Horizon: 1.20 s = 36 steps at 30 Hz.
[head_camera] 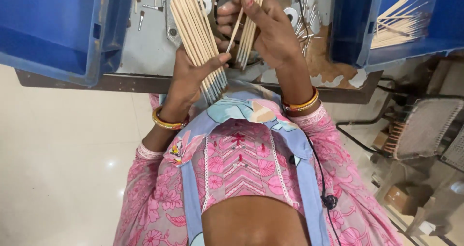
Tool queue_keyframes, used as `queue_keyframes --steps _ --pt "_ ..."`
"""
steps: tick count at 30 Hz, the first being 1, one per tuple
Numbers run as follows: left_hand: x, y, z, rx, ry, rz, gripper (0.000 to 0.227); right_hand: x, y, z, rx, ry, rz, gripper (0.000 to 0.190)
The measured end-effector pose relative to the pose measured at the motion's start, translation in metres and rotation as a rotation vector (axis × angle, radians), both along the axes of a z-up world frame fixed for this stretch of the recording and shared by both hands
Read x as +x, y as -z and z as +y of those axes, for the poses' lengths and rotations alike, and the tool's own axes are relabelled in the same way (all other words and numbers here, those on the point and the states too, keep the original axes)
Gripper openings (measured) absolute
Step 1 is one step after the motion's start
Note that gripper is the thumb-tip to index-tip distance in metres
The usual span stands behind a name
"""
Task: The person holds a bundle of wooden sticks in their left hand and repeatedly inserts them into a rotating grinding machine with their right hand. They then place the sharpened sticks into a blue bin on the right side of the machine.
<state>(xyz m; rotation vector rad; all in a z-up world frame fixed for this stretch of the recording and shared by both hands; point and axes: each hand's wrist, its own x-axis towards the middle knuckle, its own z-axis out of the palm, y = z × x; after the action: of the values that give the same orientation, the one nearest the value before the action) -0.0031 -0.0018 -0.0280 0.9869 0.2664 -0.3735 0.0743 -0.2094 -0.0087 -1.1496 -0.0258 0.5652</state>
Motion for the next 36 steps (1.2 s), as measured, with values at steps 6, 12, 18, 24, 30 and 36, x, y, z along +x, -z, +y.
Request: queue_keyframes --steps 6,12,18,24,30,36 --pt "-0.003 -0.003 -0.002 -0.012 -0.098 -0.046 0.034 -0.004 -0.008 0.007 0.372 0.006 0.169 0.030" --pt "-0.002 -0.008 0.000 0.002 -0.050 -0.082 0.033 -0.005 -0.006 0.007 0.372 0.032 0.154 0.032" --pt "-0.001 -0.010 0.001 -0.004 -0.057 -0.023 0.037 -0.004 0.004 0.005 0.312 0.084 0.145 0.031" --pt "-0.003 0.000 0.004 0.002 -0.021 -0.117 0.040 -0.006 0.003 0.008 0.257 0.123 0.122 0.030" --pt "-0.002 0.009 0.003 -0.051 0.004 -0.021 0.042 -0.004 0.006 0.008 0.290 0.134 0.089 0.024" --pt "-0.002 0.006 -0.001 -0.073 -0.031 0.001 0.041 -0.002 0.009 0.008 0.244 0.123 0.062 0.027"
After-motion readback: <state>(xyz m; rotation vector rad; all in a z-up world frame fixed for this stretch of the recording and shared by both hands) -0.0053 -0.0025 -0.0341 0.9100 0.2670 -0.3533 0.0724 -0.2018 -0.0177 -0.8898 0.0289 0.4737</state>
